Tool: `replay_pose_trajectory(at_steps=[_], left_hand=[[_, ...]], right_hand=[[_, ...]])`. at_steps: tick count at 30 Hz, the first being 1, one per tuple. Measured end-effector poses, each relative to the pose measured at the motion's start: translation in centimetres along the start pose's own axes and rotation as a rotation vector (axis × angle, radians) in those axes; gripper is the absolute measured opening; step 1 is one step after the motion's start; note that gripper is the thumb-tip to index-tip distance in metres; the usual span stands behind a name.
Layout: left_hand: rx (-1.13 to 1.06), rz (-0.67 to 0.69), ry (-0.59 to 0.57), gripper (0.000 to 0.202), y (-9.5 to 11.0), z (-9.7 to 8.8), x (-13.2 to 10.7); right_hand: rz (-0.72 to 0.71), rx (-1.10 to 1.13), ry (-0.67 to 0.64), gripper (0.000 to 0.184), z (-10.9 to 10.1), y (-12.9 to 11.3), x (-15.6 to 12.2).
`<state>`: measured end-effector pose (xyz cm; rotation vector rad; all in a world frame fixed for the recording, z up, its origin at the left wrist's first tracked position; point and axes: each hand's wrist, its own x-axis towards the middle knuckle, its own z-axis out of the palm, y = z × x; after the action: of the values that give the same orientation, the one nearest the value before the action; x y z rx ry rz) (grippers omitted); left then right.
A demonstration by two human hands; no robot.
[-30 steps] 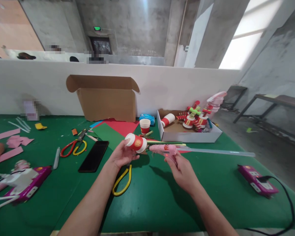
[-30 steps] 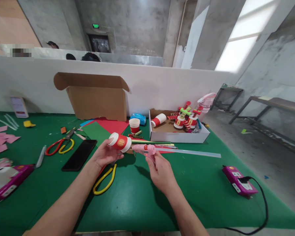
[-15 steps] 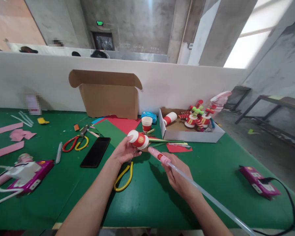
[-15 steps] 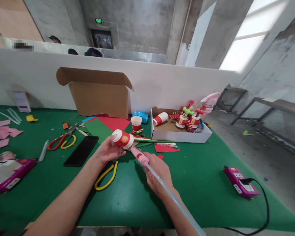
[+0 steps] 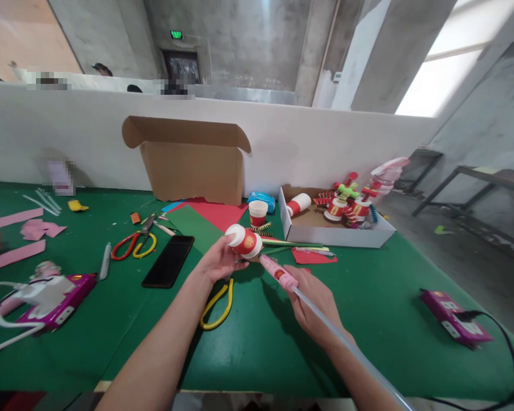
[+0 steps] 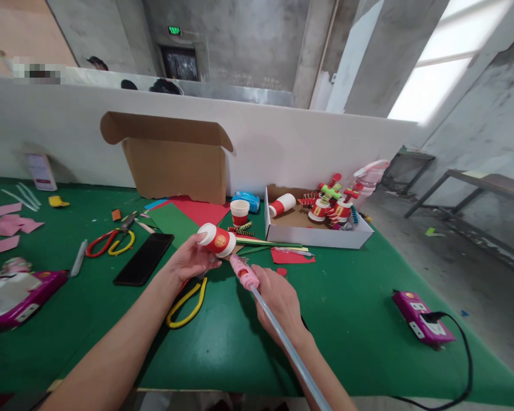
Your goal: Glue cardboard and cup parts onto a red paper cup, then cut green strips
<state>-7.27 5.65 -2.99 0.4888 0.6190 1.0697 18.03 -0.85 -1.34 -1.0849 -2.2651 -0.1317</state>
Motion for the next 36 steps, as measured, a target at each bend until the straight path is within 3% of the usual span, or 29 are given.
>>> replay_pose_trajectory(at_steps=[12, 36], left_hand=[[0.026, 0.016, 0.059, 0.037, -0.02, 0.46, -0.16], [0.036, 0.020, 0.025, 0.038, 0.04, -0.02, -0.10]], right_hand=[[0.032, -0.009, -0.027, 0.032, -0.23, -0.04, 0.18], [0.036, -0.005, -0.025, 0.031, -0.66, 0.12, 0.41]])
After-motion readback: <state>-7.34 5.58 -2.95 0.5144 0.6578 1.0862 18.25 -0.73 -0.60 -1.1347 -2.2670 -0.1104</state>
